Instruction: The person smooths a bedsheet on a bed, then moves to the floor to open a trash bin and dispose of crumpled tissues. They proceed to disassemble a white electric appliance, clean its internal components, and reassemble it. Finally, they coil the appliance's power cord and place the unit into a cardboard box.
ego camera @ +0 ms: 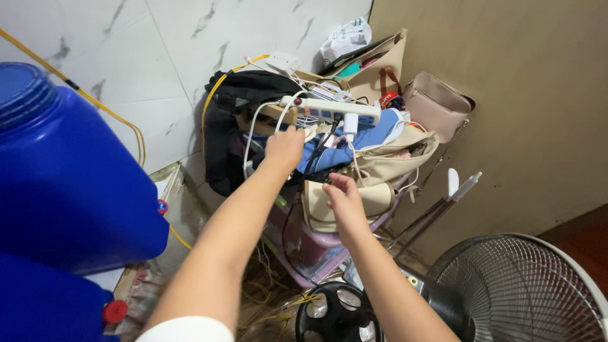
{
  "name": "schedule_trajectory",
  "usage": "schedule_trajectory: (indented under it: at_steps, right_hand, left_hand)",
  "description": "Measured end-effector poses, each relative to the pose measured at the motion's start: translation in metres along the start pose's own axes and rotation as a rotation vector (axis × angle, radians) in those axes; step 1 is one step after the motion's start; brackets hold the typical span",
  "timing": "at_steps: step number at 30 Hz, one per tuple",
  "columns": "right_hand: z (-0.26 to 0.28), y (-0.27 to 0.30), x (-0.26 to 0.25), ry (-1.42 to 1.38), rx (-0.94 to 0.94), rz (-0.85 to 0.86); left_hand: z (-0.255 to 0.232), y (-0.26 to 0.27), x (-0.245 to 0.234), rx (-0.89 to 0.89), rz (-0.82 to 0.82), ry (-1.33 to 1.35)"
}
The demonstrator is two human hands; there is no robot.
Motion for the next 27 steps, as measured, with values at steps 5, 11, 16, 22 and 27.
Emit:
schedule_trajectory:
  at_steps: [5, 11, 16, 22, 27]
  right_hand:
    - [0.004, 0.006, -0.007, 0.053, -0.047, 0.017]
    - [-0.009, 0.004, -0.02, 0.029, -0.021, 0.022]
    - [-0.018, 0.002, -0.005, 0.043, 0.006, 0.02]
    - [-0.016, -0.006, 0.016, 0.081, -0.065, 0.058]
    - [-0.063, -0.016, 0.042, 0.043, -0.072, 0.135]
  left_hand:
    - [0.005, -0.016, 0.029, 0.022, -0.19, -0.046]
    - [-0.014, 0.016, 0.004, -0.018, -0.291, 0.037]
    - [-0.003, 0.015, 0.021, -0.188, -0.161, 0.302]
    - [0.001, 0.041, -0.008, -0.128, -0.15, 0.358]
    - [0.033, 0.11, -0.026, -0.275, -0.18, 0.487]
Point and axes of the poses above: each hand's wrist, its own y-axis away from the middle knuckle, its own x-axis out of the palm, z = x × y, the point moved 2 cm from there along -y, towards the middle knuckle, and after that the axes turned 12 degrees about x, right-handed, at the moved point
